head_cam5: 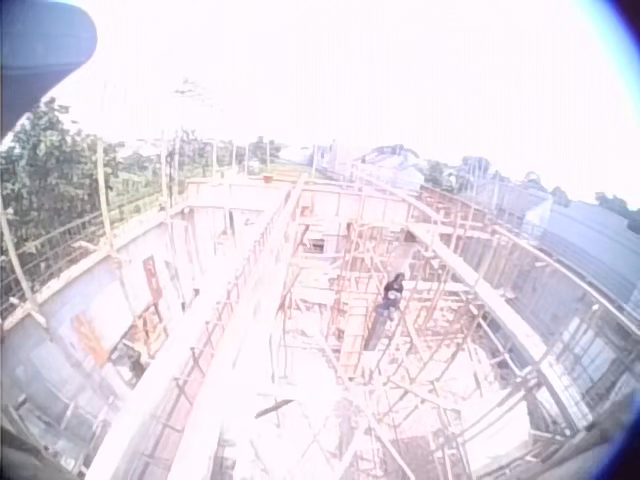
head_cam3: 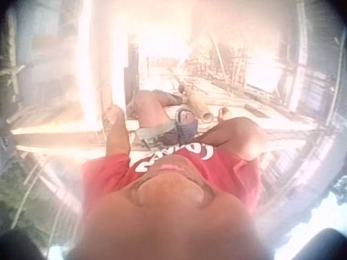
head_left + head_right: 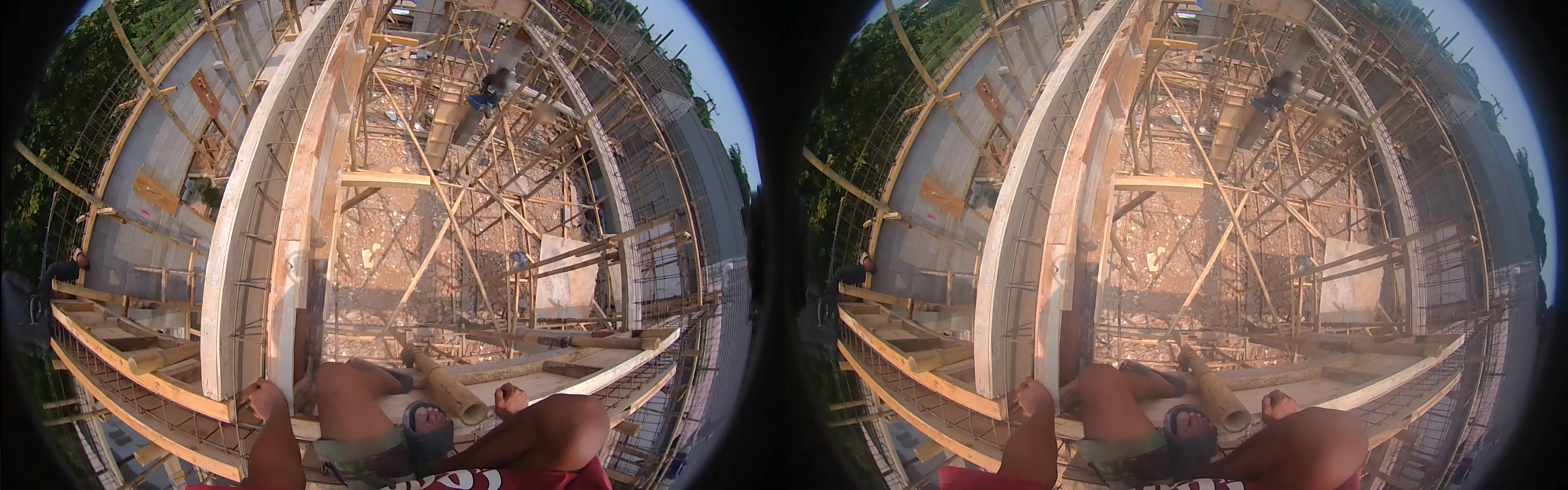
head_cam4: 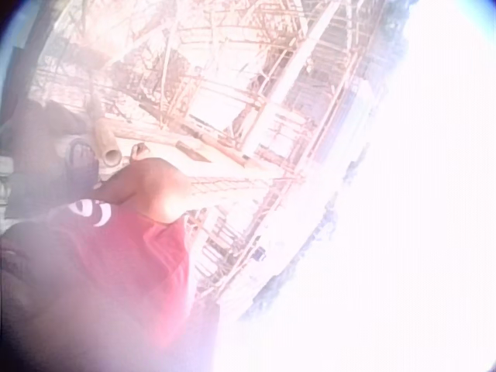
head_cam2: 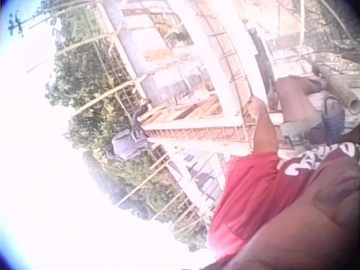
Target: The person sits on a wooden beam at a construction site and repeatedly adjusts a long wooden plank that is part of the formwork. They hold and reposition the plank with both hands, occasionally shifting their body to maintain balance.
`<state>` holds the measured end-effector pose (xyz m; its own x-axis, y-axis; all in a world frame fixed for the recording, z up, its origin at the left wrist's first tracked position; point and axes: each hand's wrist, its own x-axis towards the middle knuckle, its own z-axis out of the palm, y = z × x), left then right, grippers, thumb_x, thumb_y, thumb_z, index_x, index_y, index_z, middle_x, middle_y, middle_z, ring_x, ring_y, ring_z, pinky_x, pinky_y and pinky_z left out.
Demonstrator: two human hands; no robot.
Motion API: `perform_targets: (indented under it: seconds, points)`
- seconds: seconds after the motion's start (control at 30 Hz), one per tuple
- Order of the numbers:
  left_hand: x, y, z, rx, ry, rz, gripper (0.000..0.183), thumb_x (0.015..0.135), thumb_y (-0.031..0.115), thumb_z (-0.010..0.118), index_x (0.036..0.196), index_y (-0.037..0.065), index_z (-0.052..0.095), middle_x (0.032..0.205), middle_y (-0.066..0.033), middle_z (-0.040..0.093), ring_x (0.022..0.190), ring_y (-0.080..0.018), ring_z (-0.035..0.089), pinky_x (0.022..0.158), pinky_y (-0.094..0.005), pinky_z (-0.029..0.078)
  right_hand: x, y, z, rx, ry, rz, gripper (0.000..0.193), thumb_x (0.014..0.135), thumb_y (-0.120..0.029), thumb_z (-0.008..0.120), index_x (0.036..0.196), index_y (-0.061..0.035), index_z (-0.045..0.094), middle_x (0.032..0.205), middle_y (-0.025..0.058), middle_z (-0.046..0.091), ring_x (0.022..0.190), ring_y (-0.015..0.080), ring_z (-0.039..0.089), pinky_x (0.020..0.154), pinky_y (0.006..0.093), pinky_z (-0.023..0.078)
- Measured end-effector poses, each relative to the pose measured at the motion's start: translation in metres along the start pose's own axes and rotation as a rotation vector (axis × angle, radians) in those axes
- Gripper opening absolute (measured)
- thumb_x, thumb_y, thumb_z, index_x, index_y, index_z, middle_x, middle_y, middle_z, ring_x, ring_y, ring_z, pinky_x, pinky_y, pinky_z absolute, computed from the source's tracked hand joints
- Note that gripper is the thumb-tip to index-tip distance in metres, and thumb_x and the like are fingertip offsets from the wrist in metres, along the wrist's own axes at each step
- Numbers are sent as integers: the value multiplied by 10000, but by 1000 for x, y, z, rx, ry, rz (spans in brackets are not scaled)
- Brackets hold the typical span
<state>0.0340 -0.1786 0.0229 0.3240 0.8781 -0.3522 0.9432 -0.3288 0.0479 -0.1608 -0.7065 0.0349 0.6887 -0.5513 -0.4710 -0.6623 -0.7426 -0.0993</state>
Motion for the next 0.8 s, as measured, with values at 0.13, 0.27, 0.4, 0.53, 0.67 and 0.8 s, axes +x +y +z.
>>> perform_targets:
  seconds: [0.13,0.27,0.4,0.53,0.67,0.8]
  points:
    - [-7,2,-13,-37,-4,25,526,963,425,405,1214,79,712,1241,-210,683,1183,-404,627,1000,-567,453,-9,9,11,122,80,-58,259,882,-311,621,900,-73,722,859,201,723,835,412,700,793,507,555]
    - [-3,6,-9,-25,-15,38,522,965,429,408,1210,77,706,1246,-203,677,1197,-401,617,997,-584,447,-4,10,15,116,109,-64,255,879,-310,618,954,-93,730,895,176,734,839,385,713,819,501,559]
    - [-4,-6,-16,30,-36,14,515,974,421,401,1215,79,701,1255,-204,672,1178,-394,628,987,-581,457,-15,17,20,83,58,-63,264,875,-323,612,938,-93,726,907,177,737,836,390,714,820,504,563]
    - [1,-1,-11,38,-20,-13,505,976,416,410,1220,83,700,1251,-206,674,1161,-388,642,972,-567,476,-10,12,24,71,86,-55,254,866,-318,617,935,-100,728,912,182,739,842,387,716,825,502,565]
    - [-4,8,-8,65,-52,27,515,980,431,406,1227,88,701,1246,-203,679,1169,-393,643,978,-568,474,-12,12,17,74,111,-11,232,854,-317,627,909,-122,740,875,170,738,831,380,716,824,493,567]
    - [-1,-2,-10,28,-54,22,536,991,430,365,1241,81,685,1243,-206,683,1174,-405,636,993,-583,453,-9,-2,8,27,101,-25,221,844,-323,640,884,-135,749,842,155,736,806,365,716,811,492,566]
